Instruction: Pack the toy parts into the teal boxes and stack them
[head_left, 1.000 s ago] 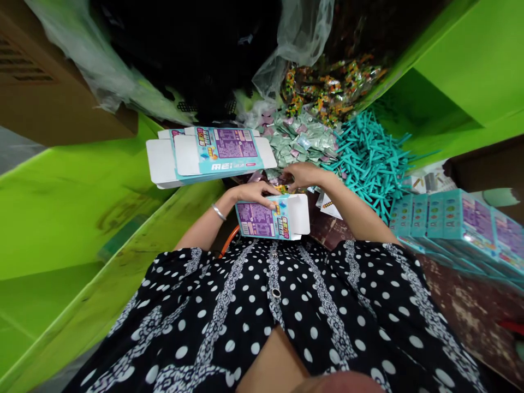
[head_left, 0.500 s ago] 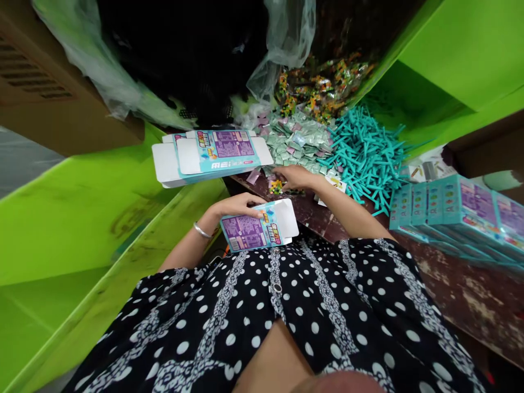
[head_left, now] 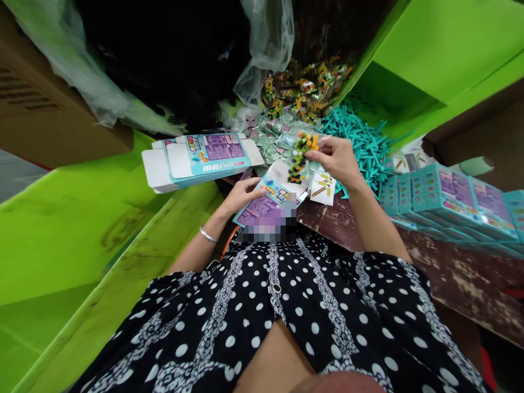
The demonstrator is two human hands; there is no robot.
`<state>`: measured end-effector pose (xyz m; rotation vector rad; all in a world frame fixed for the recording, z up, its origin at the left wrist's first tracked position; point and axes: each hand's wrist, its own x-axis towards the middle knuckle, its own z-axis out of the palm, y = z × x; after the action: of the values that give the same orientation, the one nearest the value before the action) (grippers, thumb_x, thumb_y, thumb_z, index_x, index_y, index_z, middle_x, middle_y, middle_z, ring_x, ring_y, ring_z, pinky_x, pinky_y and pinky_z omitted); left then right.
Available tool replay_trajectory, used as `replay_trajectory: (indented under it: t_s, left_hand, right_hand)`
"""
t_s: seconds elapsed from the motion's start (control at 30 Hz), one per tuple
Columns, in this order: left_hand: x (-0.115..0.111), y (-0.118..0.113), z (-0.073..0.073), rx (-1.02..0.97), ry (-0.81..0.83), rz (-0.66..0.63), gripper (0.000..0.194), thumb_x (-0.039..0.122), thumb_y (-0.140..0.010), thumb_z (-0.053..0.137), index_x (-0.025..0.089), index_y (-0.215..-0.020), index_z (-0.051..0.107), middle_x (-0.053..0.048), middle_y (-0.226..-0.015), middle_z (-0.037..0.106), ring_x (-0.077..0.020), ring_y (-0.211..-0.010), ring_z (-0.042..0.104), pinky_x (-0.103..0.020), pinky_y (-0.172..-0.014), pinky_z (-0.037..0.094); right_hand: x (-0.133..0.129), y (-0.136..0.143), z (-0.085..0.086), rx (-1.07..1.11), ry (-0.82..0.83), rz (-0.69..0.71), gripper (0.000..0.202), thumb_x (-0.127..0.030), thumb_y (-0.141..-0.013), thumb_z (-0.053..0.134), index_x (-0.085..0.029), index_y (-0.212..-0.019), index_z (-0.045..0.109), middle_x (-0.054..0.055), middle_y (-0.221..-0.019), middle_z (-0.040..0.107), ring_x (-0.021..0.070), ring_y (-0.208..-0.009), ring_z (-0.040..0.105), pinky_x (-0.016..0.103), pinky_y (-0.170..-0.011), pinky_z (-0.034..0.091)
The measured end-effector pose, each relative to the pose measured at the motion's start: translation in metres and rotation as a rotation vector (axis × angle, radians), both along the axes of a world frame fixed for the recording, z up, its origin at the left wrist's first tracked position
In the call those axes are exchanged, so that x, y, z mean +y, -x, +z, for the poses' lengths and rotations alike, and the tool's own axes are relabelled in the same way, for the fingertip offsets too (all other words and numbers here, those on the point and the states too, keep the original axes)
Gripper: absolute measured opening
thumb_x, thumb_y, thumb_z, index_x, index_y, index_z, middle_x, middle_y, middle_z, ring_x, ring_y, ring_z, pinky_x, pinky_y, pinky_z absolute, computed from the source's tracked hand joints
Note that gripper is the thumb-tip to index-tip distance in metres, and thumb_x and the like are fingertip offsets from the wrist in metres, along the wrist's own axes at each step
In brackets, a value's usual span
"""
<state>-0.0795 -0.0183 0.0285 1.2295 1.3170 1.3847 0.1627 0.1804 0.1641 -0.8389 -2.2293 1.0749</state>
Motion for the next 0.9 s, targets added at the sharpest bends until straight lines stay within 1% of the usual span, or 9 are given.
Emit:
replay_trajectory:
  t_s: [0.1, 0.2, 0.4, 0.5, 0.67, 0.73, 0.8, 0.87, 0.9]
  left_hand:
    - [0.006, -0.015, 0.004, -0.044, -0.061, 0.031, 0.067, 0.068, -0.084, 0.093, 0.015, -0.125, 0.088, -0.014, -0.121, 0.088, -0.0312, -0.105, 0.082, -0.04, -0.093, 0.067]
    - [0.007, -0.029, 0.004, -0.075, -0.093, 0.059, 0.068, 0.068, -0.084, 0.093, 0.014, -0.124, 0.088, -0.014, -0.119, 0.088, -0.0322, -0.105, 0.083, -0.041, -0.092, 0.068]
    - [0.003, -0.052, 0.001, -0.132, -0.105, 0.152, 0.072, 0.068, -0.082, 0.095, 0.014, -0.128, 0.087, -0.014, -0.124, 0.087, -0.033, -0.108, 0.083, -0.043, -0.096, 0.068]
    - [0.002, -0.058, 0.0, -0.127, -0.111, 0.172, 0.069, 0.068, -0.084, 0.093, 0.015, -0.128, 0.087, -0.013, -0.125, 0.087, -0.0337, -0.11, 0.083, -0.044, -0.099, 0.067]
    - [0.002, -0.062, -0.002, -0.061, -0.13, 0.105, 0.068, 0.065, -0.084, 0.095, 0.016, -0.131, 0.085, -0.015, -0.134, 0.085, -0.0352, -0.121, 0.08, -0.047, -0.109, 0.064]
    - [0.003, -0.062, -0.002, -0.029, -0.126, 0.089, 0.07, 0.065, -0.085, 0.094, 0.015, -0.132, 0.085, -0.016, -0.134, 0.084, -0.0353, -0.122, 0.08, -0.048, -0.11, 0.063]
    - [0.004, -0.06, -0.001, -0.018, -0.115, 0.09, 0.071, 0.066, -0.086, 0.093, 0.015, -0.134, 0.084, -0.017, -0.135, 0.084, -0.0356, -0.123, 0.08, -0.048, -0.112, 0.062]
    - [0.004, -0.06, -0.001, -0.032, -0.106, 0.078, 0.071, 0.067, -0.086, 0.092, 0.015, -0.134, 0.084, -0.016, -0.136, 0.084, -0.0359, -0.124, 0.08, -0.048, -0.112, 0.062]
    - [0.004, -0.06, 0.0, -0.043, -0.101, 0.062, 0.071, 0.068, -0.085, 0.092, 0.015, -0.133, 0.085, -0.015, -0.135, 0.085, -0.036, -0.123, 0.08, -0.047, -0.111, 0.063]
  right_hand:
    - [-0.018, -0.005, 0.006, -0.139, -0.029, 0.046, 0.046, -0.061, -0.082, 0.091, -0.02, -0.083, 0.07, 0.001, -0.073, 0.068, 0.0152, -0.069, 0.061, 0.032, -0.066, 0.046]
    - [-0.025, -0.008, 0.017, -0.316, 0.027, 0.179, 0.038, -0.053, -0.084, 0.09, -0.02, -0.08, 0.072, 0.0, -0.064, 0.066, 0.0127, -0.059, 0.057, 0.031, -0.061, 0.042]
    - [-0.03, 0.002, 0.025, -0.596, 0.088, 0.253, 0.033, -0.035, -0.097, 0.076, -0.02, -0.069, 0.067, 0.001, -0.06, 0.068, 0.0127, -0.051, 0.059, 0.031, -0.06, 0.045]
    - [-0.031, 0.006, 0.02, -0.708, 0.105, 0.368, 0.041, -0.036, -0.105, 0.066, -0.02, -0.068, 0.062, 0.001, -0.055, 0.063, 0.0123, -0.049, 0.058, 0.029, -0.059, 0.045]
    - [-0.022, -0.002, 0.012, -0.782, 0.37, 0.695, 0.041, -0.049, -0.11, 0.058, -0.021, -0.083, 0.065, 0.003, -0.066, 0.07, 0.0143, -0.057, 0.061, 0.029, -0.06, 0.05]
    - [-0.02, -0.007, 0.011, -0.794, 0.307, 0.629, 0.032, -0.046, -0.108, 0.062, -0.021, -0.09, 0.068, 0.004, -0.075, 0.074, 0.0163, -0.064, 0.066, 0.03, -0.065, 0.052]
    - [-0.021, -0.012, 0.011, -0.731, 0.082, 0.402, 0.02, -0.04, -0.1, 0.074, -0.02, -0.1, 0.072, 0.006, -0.086, 0.079, 0.0192, -0.075, 0.071, 0.032, -0.071, 0.053]
    - [-0.023, -0.016, 0.009, -0.576, -0.093, 0.199, 0.026, -0.038, -0.091, 0.083, -0.021, -0.109, 0.075, 0.007, -0.095, 0.082, 0.0215, -0.083, 0.073, 0.034, -0.076, 0.053]
    - [-0.025, -0.018, 0.007, -0.494, -0.097, 0.167, 0.029, -0.039, -0.09, 0.084, -0.021, -0.111, 0.077, 0.007, -0.096, 0.082, 0.0217, -0.084, 0.073, 0.034, -0.078, 0.053]
